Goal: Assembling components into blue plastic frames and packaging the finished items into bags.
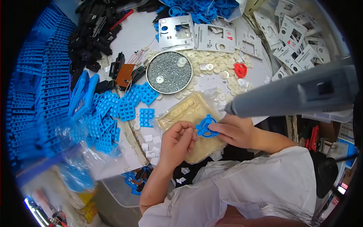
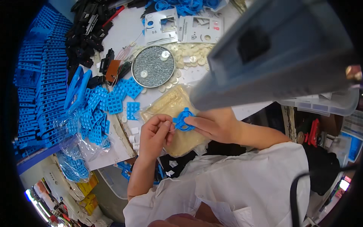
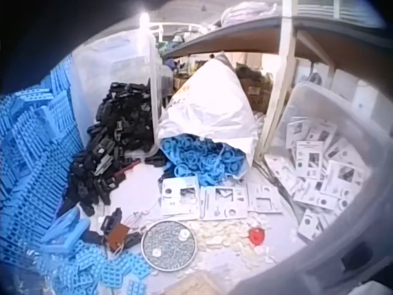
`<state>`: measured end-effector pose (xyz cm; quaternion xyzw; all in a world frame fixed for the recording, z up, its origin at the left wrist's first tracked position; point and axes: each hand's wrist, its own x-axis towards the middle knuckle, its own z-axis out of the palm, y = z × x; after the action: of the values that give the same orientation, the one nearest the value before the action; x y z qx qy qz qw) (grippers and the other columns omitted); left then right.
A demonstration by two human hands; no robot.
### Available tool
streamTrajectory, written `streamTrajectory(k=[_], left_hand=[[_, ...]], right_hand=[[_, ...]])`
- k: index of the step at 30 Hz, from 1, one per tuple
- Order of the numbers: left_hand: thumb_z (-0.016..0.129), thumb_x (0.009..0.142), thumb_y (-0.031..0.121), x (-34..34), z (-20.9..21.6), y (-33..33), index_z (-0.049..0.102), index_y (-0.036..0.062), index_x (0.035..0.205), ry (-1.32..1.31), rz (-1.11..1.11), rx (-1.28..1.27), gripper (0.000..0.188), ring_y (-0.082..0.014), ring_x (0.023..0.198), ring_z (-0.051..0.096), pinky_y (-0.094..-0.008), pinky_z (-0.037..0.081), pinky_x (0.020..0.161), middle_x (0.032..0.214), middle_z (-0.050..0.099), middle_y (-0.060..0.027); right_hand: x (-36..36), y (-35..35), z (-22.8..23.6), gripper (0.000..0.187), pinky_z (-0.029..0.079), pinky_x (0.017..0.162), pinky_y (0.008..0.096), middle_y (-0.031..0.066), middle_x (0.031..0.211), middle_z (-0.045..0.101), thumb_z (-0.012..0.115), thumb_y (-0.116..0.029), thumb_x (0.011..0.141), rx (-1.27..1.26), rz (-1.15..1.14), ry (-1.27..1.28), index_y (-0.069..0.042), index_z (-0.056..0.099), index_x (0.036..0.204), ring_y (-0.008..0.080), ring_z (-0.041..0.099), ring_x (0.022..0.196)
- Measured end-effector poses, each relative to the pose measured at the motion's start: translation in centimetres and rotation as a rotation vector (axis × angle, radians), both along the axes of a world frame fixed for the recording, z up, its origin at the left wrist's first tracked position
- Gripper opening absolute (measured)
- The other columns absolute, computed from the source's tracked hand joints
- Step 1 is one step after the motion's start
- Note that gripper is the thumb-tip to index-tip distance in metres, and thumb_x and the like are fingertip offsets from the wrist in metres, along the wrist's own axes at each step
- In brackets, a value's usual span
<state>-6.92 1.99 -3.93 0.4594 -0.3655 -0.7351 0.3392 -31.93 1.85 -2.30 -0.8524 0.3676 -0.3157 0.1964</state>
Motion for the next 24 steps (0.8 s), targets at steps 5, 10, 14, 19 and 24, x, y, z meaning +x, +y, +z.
streamTrajectory(k=[5,10,14,19,24], left_hand=[[0.057,0.100,0.003,1.4,0.2,-0.4,0.067,-0.0023,0.112,-0.824,0.056,-0.711,0.017,-0.0050,0.062,0.049,-0.0223,0.039,0.056,0.077,0.060,-0.0010],[0.061,0.093,-0.001,3.9,0.1,-0.3,0.070,0.0002,0.110,-0.884,0.264,-0.663,0.019,-0.0091,0.063,0.052,-0.0243,0.041,0.058,0.075,0.060,-0.0039],[0.066,0.085,-0.004,0.3,1.1,-0.4,0.072,0.0021,0.101,-0.758,0.046,-0.868,0.018,-0.0184,0.065,0.059,-0.0292,0.045,0.059,0.079,0.064,-0.0083],[0.073,0.083,0.004,1.6,0.8,0.0,0.068,0.0048,0.089,-0.740,-0.142,-0.851,0.007,-0.0302,0.068,0.062,-0.0397,0.050,0.063,0.079,0.059,-0.0100],[0.069,0.087,0.003,9.2,5.6,1.6,0.067,0.0000,0.084,-1.011,0.094,-0.628,0.005,-0.0278,0.067,0.059,-0.0358,0.045,0.062,0.071,0.058,-0.0137]], right_hand=[[0.1,-0.8,-0.4,0.027,0.049,0.060,0.0353,0.0029,0.090,0.064,0.080,-0.012,0.068,-0.148,-0.008,0.087,-0.013,0.072,0.093,0.0240,0.060,0.073],[0.0,-1.8,-1.4,0.023,0.050,0.061,0.0352,0.0045,0.095,0.063,0.079,-0.010,0.069,-0.137,0.086,0.027,-0.008,0.068,0.089,0.0243,0.061,0.079],[0.9,-1.6,-1.7,0.023,0.049,0.061,0.0348,0.0046,0.094,0.063,0.078,-0.010,0.069,-0.168,0.140,-0.009,-0.007,0.068,0.089,0.0237,0.060,0.077],[1.2,-1.2,-1.8,0.020,0.047,0.058,0.0337,0.0041,0.090,0.060,0.075,-0.010,0.071,-0.170,0.169,0.017,-0.007,0.067,0.089,0.0223,0.058,0.072],[0.2,-1.0,-2.0,0.017,0.045,0.055,0.0344,0.0036,0.084,0.054,0.072,-0.012,0.072,-0.133,0.119,0.101,-0.009,0.065,0.087,0.0216,0.053,0.068]])
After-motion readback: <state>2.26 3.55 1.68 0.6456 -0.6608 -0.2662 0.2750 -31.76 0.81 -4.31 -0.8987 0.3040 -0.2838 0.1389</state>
